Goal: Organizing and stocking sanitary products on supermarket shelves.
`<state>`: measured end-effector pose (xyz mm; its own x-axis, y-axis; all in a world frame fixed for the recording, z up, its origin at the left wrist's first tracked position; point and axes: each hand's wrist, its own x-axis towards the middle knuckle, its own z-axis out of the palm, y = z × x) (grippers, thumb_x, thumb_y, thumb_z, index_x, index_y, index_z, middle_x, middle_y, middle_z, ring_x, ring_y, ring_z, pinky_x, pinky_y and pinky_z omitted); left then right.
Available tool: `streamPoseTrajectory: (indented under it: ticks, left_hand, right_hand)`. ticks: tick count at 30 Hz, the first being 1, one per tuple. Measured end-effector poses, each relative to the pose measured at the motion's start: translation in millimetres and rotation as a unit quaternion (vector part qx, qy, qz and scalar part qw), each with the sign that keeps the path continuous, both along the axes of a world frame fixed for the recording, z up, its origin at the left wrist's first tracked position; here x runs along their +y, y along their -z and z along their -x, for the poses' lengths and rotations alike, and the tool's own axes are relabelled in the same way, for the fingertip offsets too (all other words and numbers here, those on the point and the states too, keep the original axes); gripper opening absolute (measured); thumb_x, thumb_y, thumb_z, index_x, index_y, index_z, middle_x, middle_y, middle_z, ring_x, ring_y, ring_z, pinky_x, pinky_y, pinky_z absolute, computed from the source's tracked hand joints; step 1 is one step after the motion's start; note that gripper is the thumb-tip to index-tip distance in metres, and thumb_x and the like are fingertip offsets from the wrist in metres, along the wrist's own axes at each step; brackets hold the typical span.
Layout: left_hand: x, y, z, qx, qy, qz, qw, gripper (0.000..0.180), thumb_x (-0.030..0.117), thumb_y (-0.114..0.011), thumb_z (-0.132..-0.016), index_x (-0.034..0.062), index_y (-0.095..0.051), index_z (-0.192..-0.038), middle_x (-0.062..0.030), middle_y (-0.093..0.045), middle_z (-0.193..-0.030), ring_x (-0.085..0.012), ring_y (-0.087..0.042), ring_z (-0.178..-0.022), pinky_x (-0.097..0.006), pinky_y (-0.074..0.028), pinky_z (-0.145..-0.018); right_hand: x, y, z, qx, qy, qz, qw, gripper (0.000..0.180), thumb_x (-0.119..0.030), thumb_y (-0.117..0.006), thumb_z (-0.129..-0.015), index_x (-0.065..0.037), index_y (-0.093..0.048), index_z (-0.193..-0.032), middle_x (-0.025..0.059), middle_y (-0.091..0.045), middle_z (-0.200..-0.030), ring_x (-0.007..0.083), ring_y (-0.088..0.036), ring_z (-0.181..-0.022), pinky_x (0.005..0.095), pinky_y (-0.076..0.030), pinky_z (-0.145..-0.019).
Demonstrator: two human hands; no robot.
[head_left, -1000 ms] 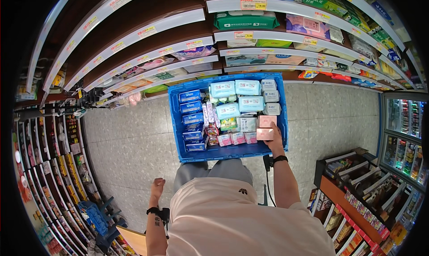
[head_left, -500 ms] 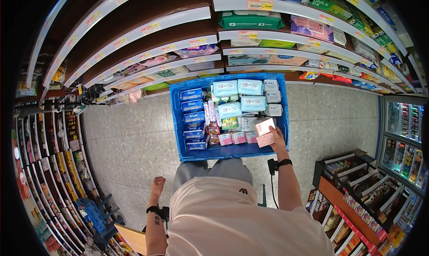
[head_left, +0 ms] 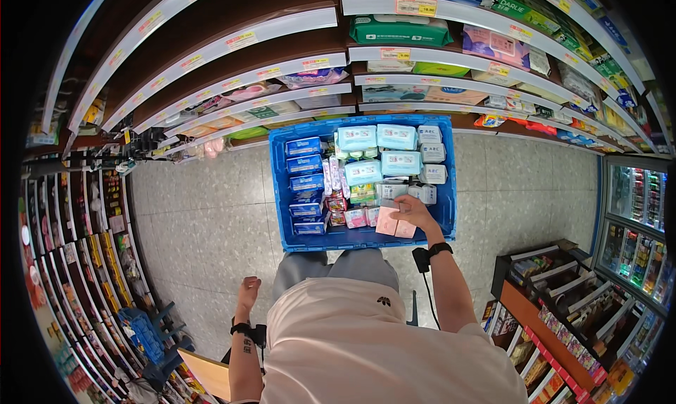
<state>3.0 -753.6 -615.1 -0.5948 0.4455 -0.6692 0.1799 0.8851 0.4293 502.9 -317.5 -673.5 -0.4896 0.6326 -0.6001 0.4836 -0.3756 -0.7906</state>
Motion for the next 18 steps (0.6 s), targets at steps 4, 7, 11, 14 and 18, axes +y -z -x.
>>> streamPoseTrajectory:
  ticks: [4,7,11,14,18]
  left_hand:
    - [4.8,-10.5,-4.1,0.0,0.002,0.017,1.0,0.04,0.031,-0.069,-0.088,0.0001,-0.064,-0.113,-0.0157,-0.07,-0.102,-0.026,-0.066,-0.097,-0.036,-0.05,-0.084]
    - [5.3,-15.1,-6.6,-0.001,-0.002,0.023,1.0,0.04,0.031,-0.068,-0.088,-0.0001,-0.064,-0.112,-0.0157,-0.07,-0.102,-0.0258,-0.065,-0.097,-0.036,-0.05,-0.084]
    - [-0.6,-13.8,-6.8,0.0,-0.008,0.017,1.0,0.039,0.031,-0.068,-0.088,0.0001,-0.064,-0.112,-0.0154,-0.07,-0.101,-0.0259,-0.066,-0.097,-0.036,-0.05,-0.084]
    - [-0.1,-12.2,-7.5,0.003,-0.009,0.012,1.0,0.039,0.031,-0.068,-0.088,0.0004,-0.064,-0.112,-0.0154,-0.07,-0.102,-0.0259,-0.066,-0.097,-0.036,-0.051,-0.084]
    - [0.0,-9.1,-6.7,0.01,-0.003,0.009,1.0,0.039,0.032,-0.068,-0.088,0.001,-0.064,-0.112,-0.0156,-0.07,-0.102,-0.0254,-0.066,-0.096,-0.036,-0.051,-0.083]
  right_hand:
    - [2.4,20.2,7.1,-0.056,-0.082,-0.029,0.995,0.058,-0.031,-0.088,-0.068,-0.004,-0.065,-0.115,0.0093,-0.066,-0.113,0.022,-0.062,-0.106,0.0345,-0.051,-0.09]
    - [6.7,27.7,12.8,-0.104,-0.144,-0.025,0.984,0.063,-0.038,-0.089,-0.064,-0.003,-0.067,-0.112,0.0113,-0.067,-0.111,0.0249,-0.063,-0.104,0.0351,-0.05,-0.089]
    - [11.6,30.3,15.5,-0.11,-0.167,0.006,0.98,0.064,-0.042,-0.088,-0.063,-0.003,-0.068,-0.11,0.0131,-0.068,-0.108,0.0261,-0.064,-0.103,0.035,-0.05,-0.088]
    - [13.8,27.9,16.6,-0.126,-0.184,0.009,0.975,0.063,-0.041,-0.087,-0.065,-0.003,-0.067,-0.111,0.0134,-0.068,-0.108,0.0258,-0.064,-0.103,0.0353,-0.05,-0.088]
    - [3.2,34.9,15.2,-0.115,-0.171,-0.025,0.978,0.059,-0.041,-0.085,-0.068,-0.005,-0.067,-0.111,0.0118,-0.068,-0.108,0.0255,-0.064,-0.102,0.0346,-0.051,-0.087]
